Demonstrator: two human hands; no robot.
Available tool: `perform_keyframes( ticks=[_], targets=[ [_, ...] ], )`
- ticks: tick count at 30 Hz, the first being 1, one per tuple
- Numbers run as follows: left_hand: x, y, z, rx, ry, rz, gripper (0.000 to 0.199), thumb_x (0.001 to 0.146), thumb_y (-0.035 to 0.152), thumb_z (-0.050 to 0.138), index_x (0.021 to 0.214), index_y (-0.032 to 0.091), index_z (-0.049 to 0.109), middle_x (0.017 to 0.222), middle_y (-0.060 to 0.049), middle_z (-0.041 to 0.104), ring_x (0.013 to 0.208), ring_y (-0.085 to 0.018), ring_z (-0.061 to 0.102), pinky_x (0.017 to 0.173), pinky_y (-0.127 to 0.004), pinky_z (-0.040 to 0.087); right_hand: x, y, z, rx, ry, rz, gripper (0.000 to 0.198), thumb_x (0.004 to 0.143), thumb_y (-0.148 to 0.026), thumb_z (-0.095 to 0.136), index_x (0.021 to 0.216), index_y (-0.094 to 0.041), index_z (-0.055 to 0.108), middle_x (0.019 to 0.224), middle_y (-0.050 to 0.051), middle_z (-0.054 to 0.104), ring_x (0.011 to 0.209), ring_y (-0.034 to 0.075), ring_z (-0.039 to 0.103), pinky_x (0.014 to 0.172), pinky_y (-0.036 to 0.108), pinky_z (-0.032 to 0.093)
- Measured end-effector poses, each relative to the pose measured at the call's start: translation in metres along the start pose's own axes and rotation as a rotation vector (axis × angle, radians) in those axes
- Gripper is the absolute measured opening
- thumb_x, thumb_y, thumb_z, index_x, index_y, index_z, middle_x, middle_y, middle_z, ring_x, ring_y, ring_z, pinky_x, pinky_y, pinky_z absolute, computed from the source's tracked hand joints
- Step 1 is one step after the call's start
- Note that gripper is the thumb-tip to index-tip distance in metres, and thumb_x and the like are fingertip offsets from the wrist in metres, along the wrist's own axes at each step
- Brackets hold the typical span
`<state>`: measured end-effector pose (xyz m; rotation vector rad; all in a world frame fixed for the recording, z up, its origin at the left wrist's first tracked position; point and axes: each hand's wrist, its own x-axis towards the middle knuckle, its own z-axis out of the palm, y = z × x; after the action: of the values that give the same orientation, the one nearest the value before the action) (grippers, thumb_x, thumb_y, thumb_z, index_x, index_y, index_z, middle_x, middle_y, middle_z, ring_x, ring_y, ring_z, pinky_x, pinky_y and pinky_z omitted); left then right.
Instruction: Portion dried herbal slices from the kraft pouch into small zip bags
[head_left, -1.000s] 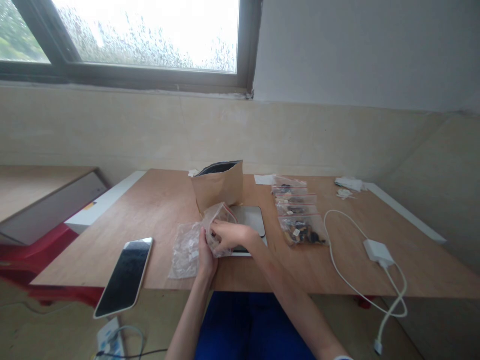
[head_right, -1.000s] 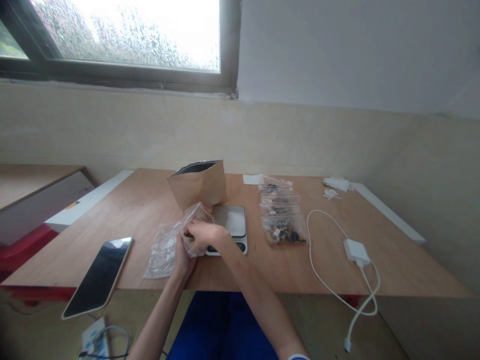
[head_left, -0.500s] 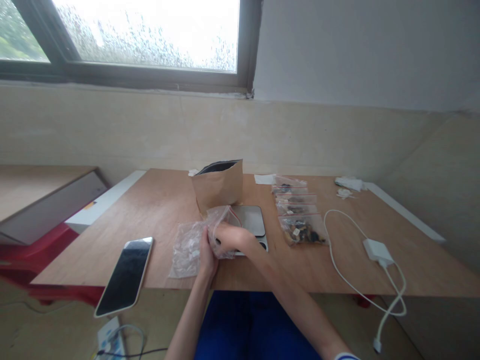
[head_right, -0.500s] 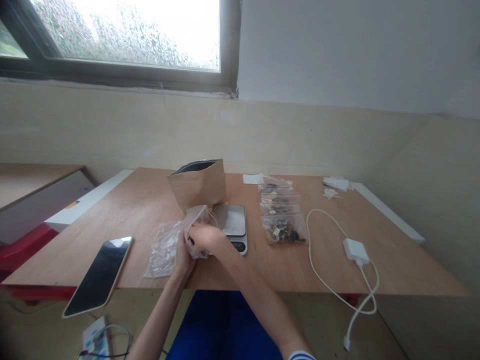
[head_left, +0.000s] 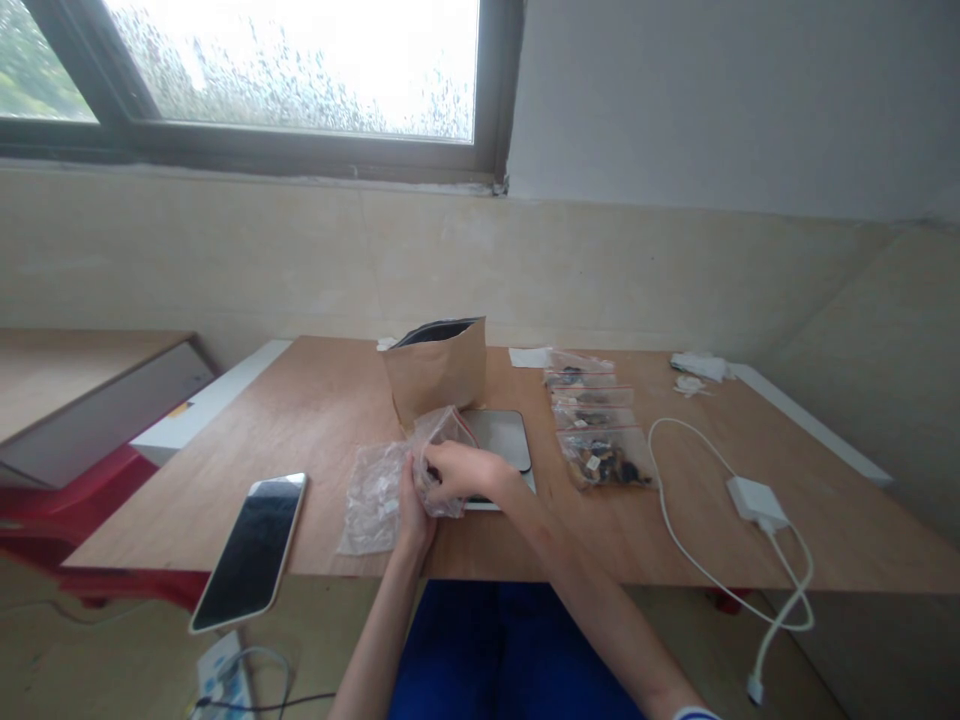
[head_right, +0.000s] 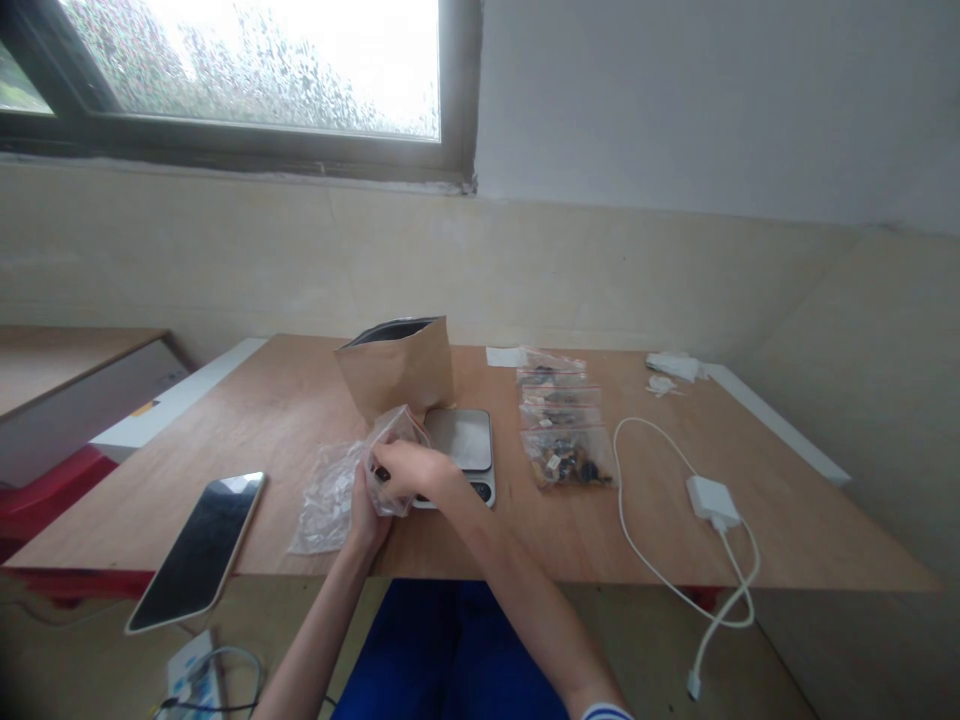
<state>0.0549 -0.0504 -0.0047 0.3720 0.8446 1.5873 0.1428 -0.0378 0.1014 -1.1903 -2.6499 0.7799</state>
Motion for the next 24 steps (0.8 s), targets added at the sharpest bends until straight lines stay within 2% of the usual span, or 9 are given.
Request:
perform_keyframes(
  ticks=[3, 7, 12, 15, 19, 22, 24],
  targets=[
    [0.0, 0.001, 0.0, -0.03, -0.016, -0.009, 0.031, 0.077, 0.041, 0.049, 0.082, 0.015, 0.064, 0.076, -0.002, 0.067, 0.076, -0.016, 0.064, 0.072, -0.026, 0.048, 0.0, 0.002, -0.001, -0.067, -0.035, -0.044, 0.025, 0.065, -0.011, 0.063, 0.088, -0.014, 0.055, 0.076, 0.003, 0.056, 0.064, 0.014, 0.048, 0.051, 0.023, 0.031],
    [-0.005, 0.005, 0.005, -0.074, -0.009, -0.042, 0.033, 0.081, 0.039, 0.043, 0.08, 0.013, 0.064, 0.073, -0.003, 0.067, 0.071, -0.015, 0.064, 0.069, -0.025, 0.05, -0.001, 0.005, -0.005, -0.019, -0.045, -0.109, 0.022, 0.066, -0.008, 0.061, 0.086, -0.014, 0.056, 0.075, 0.001, 0.056, 0.064, 0.013, 0.05, 0.054, 0.022, 0.034],
    [-0.012, 0.015, 0.016, -0.136, 0.037, -0.053, 0.028, 0.084, 0.032, 0.042, 0.088, 0.015, 0.064, 0.08, -0.004, 0.069, 0.07, -0.014, 0.066, 0.066, -0.025, 0.053, -0.007, 0.008, -0.028, 0.28, 0.077, -0.173, 0.028, 0.068, -0.01, 0.064, 0.095, -0.016, 0.057, 0.074, -0.003, 0.057, 0.066, 0.011, 0.054, 0.06, 0.019, 0.042],
    [-0.014, 0.018, 0.016, -0.082, -0.004, -0.044, 0.027, 0.083, 0.032, 0.046, 0.1, 0.018, 0.062, 0.082, -0.005, 0.069, 0.074, -0.016, 0.067, 0.065, -0.025, 0.054, -0.01, 0.007, -0.056, 0.414, 0.292, -0.192, 0.026, 0.072, -0.018, 0.064, 0.098, -0.017, 0.057, 0.077, -0.003, 0.058, 0.068, 0.01, 0.055, 0.063, 0.02, 0.044],
    [-0.014, 0.019, 0.012, 0.008, -0.034, -0.068, 0.034, 0.082, 0.038, 0.048, 0.107, 0.018, 0.06, 0.081, -0.008, 0.069, 0.068, -0.015, 0.067, 0.054, -0.02, 0.052, 0.001, 0.015, -0.091, 0.441, 0.7, -0.189, 0.027, 0.073, -0.023, 0.065, 0.098, -0.018, 0.057, 0.084, -0.001, 0.06, 0.071, 0.011, 0.057, 0.066, 0.021, 0.046],
    [-0.013, 0.018, 0.009, 0.019, -0.052, -0.056, 0.034, 0.082, 0.039, 0.048, 0.107, 0.019, 0.06, 0.079, -0.007, 0.069, 0.057, -0.011, 0.064, 0.041, -0.014, 0.044, 0.02, 0.027, -0.105, 0.418, 0.961, -0.203, 0.027, 0.075, -0.023, 0.063, 0.101, -0.018, 0.056, 0.09, 0.001, 0.062, 0.077, 0.012, 0.058, 0.069, 0.022, 0.046],
    [-0.013, 0.017, 0.008, 0.022, -0.063, -0.04, 0.034, 0.083, 0.039, 0.046, 0.107, 0.019, 0.06, 0.078, -0.006, 0.069, 0.051, -0.009, 0.061, 0.035, -0.012, 0.038, 0.031, 0.034, -0.108, 0.36, 1.045, -0.183, 0.027, 0.076, -0.021, 0.061, 0.103, -0.017, 0.055, 0.095, 0.003, 0.062, 0.079, 0.014, 0.058, 0.071, 0.023, 0.046]
  ],
)
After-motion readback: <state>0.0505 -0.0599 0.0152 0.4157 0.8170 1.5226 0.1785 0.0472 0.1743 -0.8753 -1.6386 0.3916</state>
